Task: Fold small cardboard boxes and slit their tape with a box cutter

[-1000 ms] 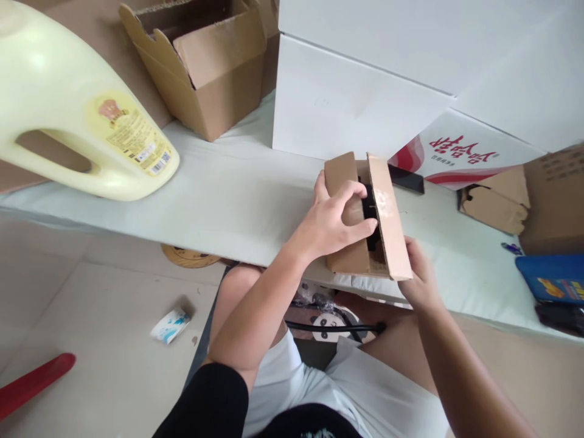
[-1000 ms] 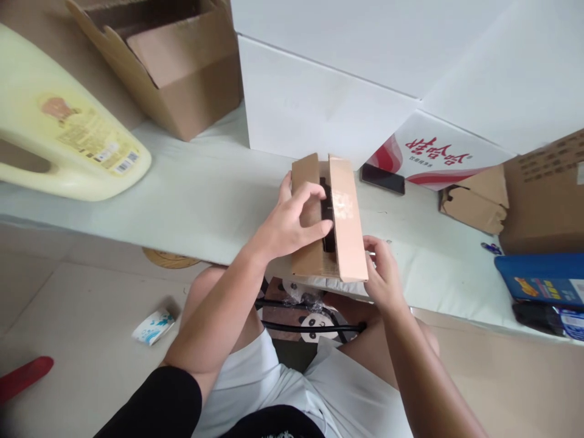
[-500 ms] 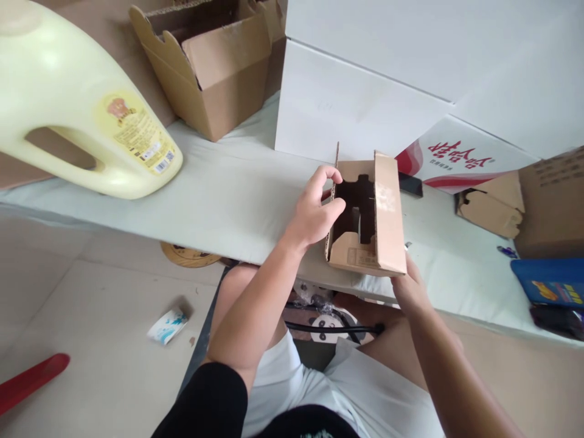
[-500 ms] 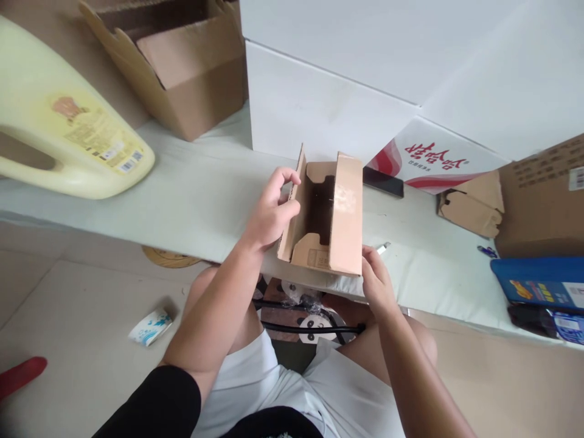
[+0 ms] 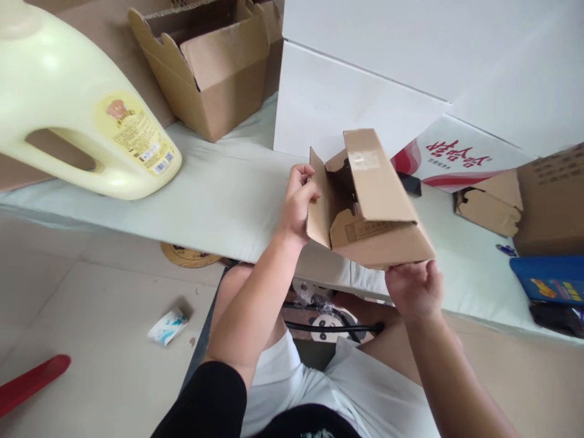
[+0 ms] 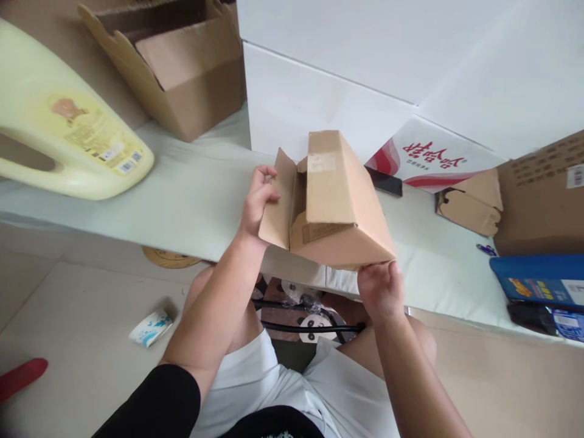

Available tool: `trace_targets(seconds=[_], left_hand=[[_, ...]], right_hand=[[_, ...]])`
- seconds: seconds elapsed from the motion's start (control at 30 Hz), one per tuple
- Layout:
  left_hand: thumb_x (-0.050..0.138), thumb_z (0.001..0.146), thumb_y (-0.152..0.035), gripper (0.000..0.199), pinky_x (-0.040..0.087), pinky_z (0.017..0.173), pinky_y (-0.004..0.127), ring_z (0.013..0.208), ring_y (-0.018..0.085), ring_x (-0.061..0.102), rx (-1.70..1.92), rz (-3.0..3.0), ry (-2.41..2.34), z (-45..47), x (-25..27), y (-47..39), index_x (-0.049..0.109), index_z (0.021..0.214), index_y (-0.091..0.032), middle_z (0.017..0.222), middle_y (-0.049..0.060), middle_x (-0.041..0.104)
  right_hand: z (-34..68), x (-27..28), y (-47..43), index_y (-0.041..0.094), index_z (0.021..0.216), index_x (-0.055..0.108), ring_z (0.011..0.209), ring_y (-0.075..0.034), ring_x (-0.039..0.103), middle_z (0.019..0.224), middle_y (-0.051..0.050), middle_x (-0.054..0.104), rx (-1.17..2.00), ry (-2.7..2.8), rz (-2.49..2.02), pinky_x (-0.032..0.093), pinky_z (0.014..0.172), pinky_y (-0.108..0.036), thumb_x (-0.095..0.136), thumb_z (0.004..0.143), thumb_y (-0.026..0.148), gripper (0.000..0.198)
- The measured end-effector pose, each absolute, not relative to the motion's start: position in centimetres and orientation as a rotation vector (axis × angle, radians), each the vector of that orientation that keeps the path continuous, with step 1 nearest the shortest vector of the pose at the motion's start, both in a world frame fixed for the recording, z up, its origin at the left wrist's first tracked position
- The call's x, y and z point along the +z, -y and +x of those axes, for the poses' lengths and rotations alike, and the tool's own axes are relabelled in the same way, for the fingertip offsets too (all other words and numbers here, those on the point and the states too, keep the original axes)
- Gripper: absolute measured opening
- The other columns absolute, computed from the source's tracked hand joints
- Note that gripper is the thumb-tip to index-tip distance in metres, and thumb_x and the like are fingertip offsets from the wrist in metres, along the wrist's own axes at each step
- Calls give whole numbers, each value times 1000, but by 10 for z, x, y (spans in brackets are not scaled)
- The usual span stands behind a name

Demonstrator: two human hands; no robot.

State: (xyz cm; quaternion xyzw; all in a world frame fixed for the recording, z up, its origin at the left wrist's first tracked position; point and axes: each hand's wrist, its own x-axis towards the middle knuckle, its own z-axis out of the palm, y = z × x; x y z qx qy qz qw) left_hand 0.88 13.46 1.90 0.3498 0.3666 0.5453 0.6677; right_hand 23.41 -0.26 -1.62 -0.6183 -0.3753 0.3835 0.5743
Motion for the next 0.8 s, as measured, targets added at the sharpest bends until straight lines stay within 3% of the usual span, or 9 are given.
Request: trace_targets(seconds=[0.2,0.27,0.33,0.37,0.43,0.5,0.57,0.67,0.8], left_hand=[[47,68,-14,36,52,69,32,73,17,60,1015,980,-952,3,18,-136,54,101,-27,87,0,56],[48,69,-13,37,56,81,39,86,22,66,950,1129,-992,1,15,-136,63,100,-27,91,2,63],[51,73,-14,33,51,104,46,115,27,65,907,1313,-1004,-2,12,-137,69,98,-25,114,6,69],[53,76,-16,29,46,113,48,130,30,59,868,1405,-997,-4,11,-138,71,98,-24,131,7,66],[61,78,-25,26,38,122,49,147,34,45,729,1554,-945,-8,10,-138,74,101,-22,162,8,43],[71,73,-30,40,36,125,48,153,38,36,556,1668,-828,-13,9,-138,74,111,-19,174,6,16],[77,66,-28,60,31,129,47,157,41,27,445,1759,-730,-17,9,-138,71,125,-18,177,5,2],[80,66,-29,65,21,132,51,161,44,14,426,1801,-777,-20,8,-138,69,129,-17,177,5,-2],[82,71,-32,27,21,130,60,161,46,3,547,1776,-940,-21,10,-137,75,92,-15,177,4,-1]], right_hand=[[221,-8,-1,33,121,68,135,-28,55,138,-7,65,934,855,-1313,46,111,-46,71,76,63,54],[221,-13,-3,32,121,67,138,-28,52,139,-7,64,898,862,-1324,40,116,-47,76,74,60,56],[223,-19,-5,30,123,64,137,-28,53,139,-8,63,862,866,-1356,40,116,-48,77,73,61,60],[224,-22,-5,30,126,62,135,-29,53,139,-9,62,850,868,-1378,42,114,-49,77,73,61,63],[226,-26,-4,29,131,57,131,-30,55,141,-11,60,840,857,-1424,48,105,-49,78,71,61,71],[229,-29,-4,31,135,53,126,-30,57,141,-11,59,842,826,-1458,53,96,-47,79,70,60,75],[231,-31,-3,32,136,50,119,-27,59,135,-9,61,819,788,-1480,54,92,-44,81,70,57,77],[236,-32,-2,32,138,46,111,-24,62,121,-6,66,743,750,-1525,53,91,-41,85,69,50,81],[242,-34,1,30,142,39,106,-22,65,108,-3,68,672,685,-1570,53,97,-41,89,67,44,92]])
